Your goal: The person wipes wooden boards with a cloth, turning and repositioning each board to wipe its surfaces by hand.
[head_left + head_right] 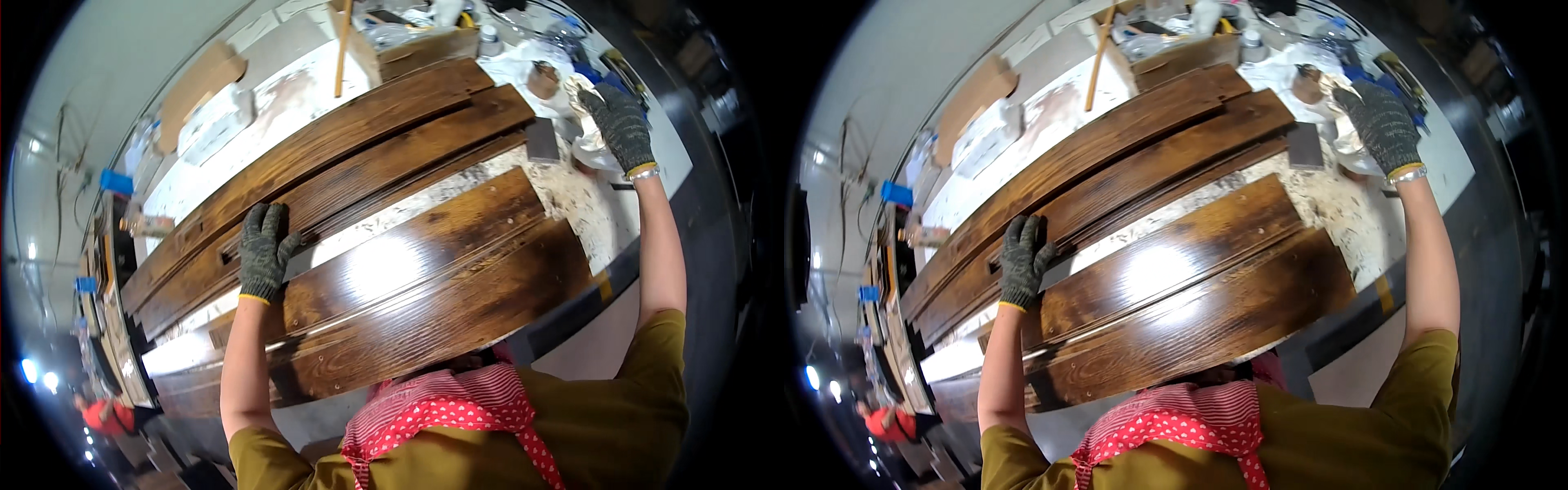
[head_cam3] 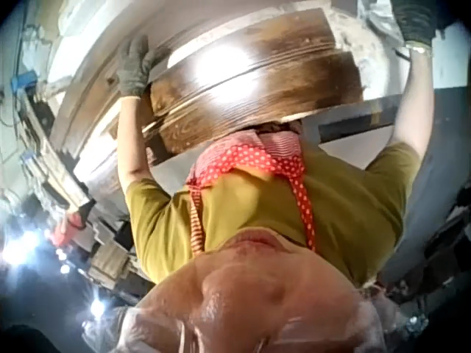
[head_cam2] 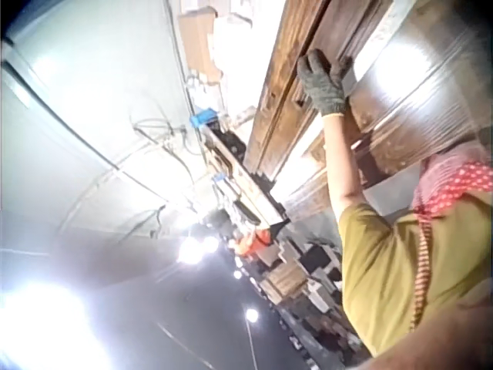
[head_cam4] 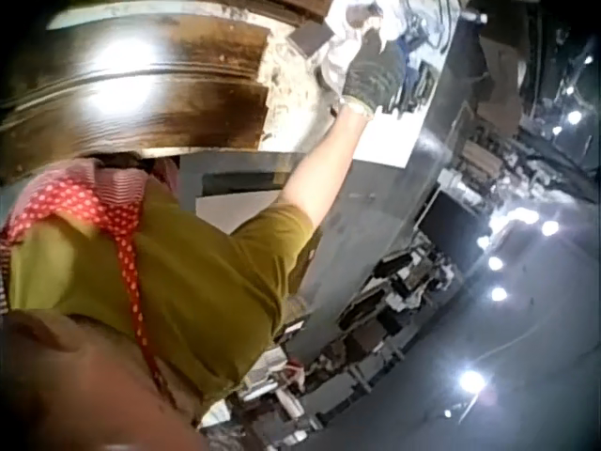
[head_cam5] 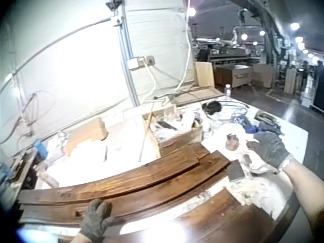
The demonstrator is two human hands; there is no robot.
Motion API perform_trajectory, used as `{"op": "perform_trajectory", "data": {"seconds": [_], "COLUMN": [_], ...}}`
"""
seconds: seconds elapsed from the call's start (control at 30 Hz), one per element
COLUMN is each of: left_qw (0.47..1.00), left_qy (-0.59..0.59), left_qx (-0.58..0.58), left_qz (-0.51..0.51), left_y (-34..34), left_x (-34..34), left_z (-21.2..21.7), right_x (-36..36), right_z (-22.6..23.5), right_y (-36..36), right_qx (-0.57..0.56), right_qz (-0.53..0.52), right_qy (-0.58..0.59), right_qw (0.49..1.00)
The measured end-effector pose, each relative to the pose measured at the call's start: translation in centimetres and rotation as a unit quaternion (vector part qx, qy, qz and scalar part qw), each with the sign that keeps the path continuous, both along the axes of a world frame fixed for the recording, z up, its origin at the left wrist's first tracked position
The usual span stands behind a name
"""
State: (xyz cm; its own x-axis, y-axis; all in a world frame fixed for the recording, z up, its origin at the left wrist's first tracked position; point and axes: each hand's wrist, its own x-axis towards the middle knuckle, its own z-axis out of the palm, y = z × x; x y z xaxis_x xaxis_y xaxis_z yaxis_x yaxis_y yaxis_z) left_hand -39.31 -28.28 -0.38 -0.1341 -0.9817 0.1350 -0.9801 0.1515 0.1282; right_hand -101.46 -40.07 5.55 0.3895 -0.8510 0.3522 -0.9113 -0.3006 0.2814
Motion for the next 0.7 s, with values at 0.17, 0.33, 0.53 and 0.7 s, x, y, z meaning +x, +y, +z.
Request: {"op": "perform_trajectory", "data": {"seconds": [0.17, 0.33, 0.53, 0.7], "left_qw": [0.985, 0.995, 0.988, 0.961], "left_qy": [-0.079, -0.083, -0.066, 0.100], "left_qx": [-0.107, -0.046, -0.051, -0.018], "left_qz": [-0.114, -0.036, -0.128, -0.257], "left_y": [-5.0, -10.7, -10.1, 1.8], "left_x": [-4.1, -5.1, -7.1, -14.5], "left_z": [3.1, 1.5, 2.4, 1.9], "right_x": [1.4, 2.0, 1.9, 14.5], "right_z": [-1.7, -3.9, -1.0, 4.1], "right_y": [8.1, 14.2, 15.4, 12.2], "right_qx": [0.028, 0.056, 0.011, 0.329], "right_qz": [0.048, 0.078, 0.021, 0.042], "right_qy": [-0.112, -0.122, -0.170, -0.404], "right_qw": [0.992, 0.988, 0.985, 0.852]}}
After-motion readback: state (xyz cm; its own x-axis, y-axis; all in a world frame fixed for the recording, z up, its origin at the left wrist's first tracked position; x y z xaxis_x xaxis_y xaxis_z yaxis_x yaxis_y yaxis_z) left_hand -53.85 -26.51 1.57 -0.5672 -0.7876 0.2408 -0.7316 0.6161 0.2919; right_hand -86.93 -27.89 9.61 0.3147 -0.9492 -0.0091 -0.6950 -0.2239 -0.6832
